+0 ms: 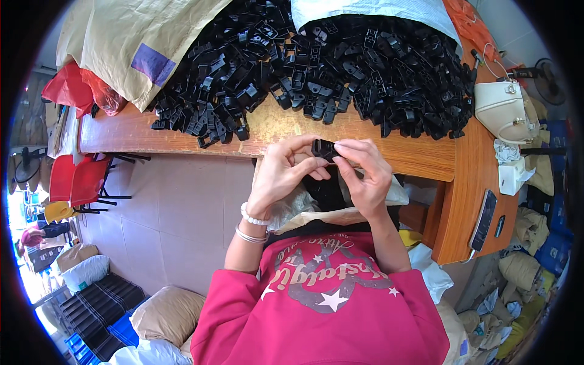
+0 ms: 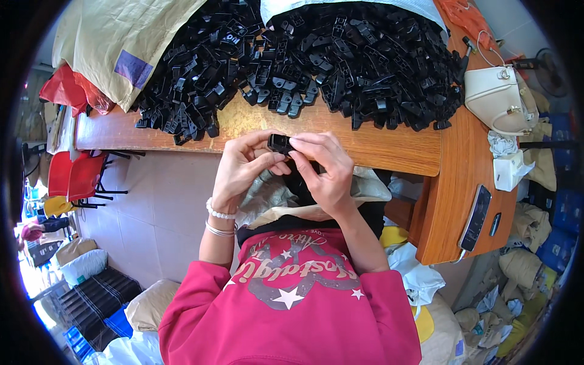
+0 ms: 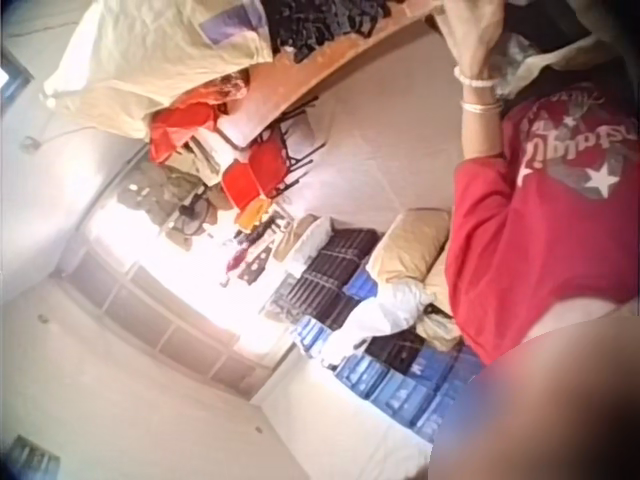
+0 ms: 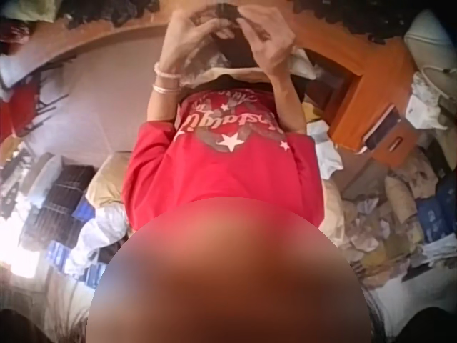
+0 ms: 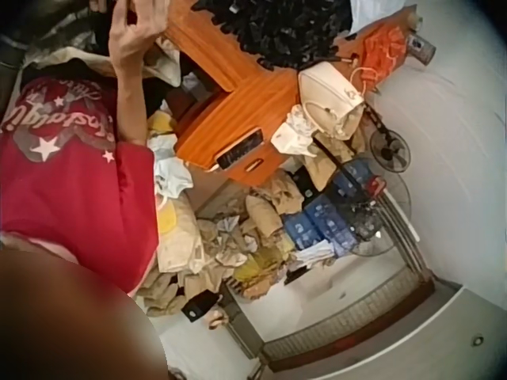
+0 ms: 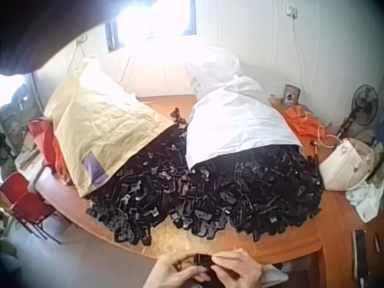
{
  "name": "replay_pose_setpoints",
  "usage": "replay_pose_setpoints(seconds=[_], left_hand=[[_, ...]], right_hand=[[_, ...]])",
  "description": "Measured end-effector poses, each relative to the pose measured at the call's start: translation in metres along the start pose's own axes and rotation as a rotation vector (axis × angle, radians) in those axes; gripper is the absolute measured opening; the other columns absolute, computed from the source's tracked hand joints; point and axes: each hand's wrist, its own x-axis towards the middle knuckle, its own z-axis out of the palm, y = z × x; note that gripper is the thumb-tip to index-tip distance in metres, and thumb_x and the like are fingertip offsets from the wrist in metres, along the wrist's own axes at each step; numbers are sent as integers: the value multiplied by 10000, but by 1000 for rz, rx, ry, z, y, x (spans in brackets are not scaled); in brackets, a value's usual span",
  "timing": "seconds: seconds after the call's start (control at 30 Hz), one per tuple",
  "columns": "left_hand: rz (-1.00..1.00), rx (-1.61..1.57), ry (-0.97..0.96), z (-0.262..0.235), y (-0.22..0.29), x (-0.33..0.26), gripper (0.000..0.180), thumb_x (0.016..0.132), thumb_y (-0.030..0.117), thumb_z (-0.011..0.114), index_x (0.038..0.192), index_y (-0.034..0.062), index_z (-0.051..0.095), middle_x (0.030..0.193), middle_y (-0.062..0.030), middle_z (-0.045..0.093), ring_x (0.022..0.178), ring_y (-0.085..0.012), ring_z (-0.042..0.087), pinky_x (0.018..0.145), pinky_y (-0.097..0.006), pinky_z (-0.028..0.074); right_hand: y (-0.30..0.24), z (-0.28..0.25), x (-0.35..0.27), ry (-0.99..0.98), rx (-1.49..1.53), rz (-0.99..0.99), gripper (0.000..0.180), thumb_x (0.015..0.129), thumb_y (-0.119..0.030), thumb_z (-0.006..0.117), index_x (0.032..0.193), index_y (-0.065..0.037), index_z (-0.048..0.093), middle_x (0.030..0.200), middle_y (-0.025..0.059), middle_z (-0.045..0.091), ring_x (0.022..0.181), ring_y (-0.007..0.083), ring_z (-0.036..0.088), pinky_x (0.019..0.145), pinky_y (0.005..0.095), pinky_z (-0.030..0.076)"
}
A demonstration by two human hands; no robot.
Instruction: The person is manually inspecting and assembling small black plastic clips at a workbench.
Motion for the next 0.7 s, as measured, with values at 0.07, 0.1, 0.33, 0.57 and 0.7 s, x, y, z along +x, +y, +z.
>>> replay_pose_setpoints(seconds=[0.07,0.1,0.33,0.57,0.7], left_hand=[[7,-7,3,1,-1,-2,357,879,-45,589,1220,-103,499,861,-150,686,777,-188,698,690,-244,563],[15,-15,7,1,-2,-3,353,884,-37,591,1220,-100,504,859,-147,687,780,-185,698,693,-246,563],[315,221,91,16,2,-9,305,872,-33,597,1174,-25,558,921,-115,675,780,-144,690,693,-224,535],[421,407,259,23,-4,-18,274,826,-25,641,1091,14,584,828,-103,650,641,-149,654,592,-265,506],[629,743,525,-13,-5,-17,188,805,47,718,961,27,614,805,-84,648,631,-133,638,550,-251,496]], right_hand=[[1,1,-2,15,12,23,229,748,59,697,965,-12,682,952,112,666,841,259,619,728,328,500],[1,2,-2,29,24,44,227,747,61,695,961,-14,684,964,109,664,848,257,618,727,328,499],[-7,10,-4,33,238,338,243,851,-64,651,1088,-12,655,1082,134,631,997,256,611,846,308,477],[-9,9,-2,-8,142,296,244,840,-65,667,1078,-12,656,1049,130,637,949,245,621,836,312,477],[5,-9,13,-347,253,221,163,832,-42,672,986,9,673,910,109,642,865,219,624,766,293,484]])
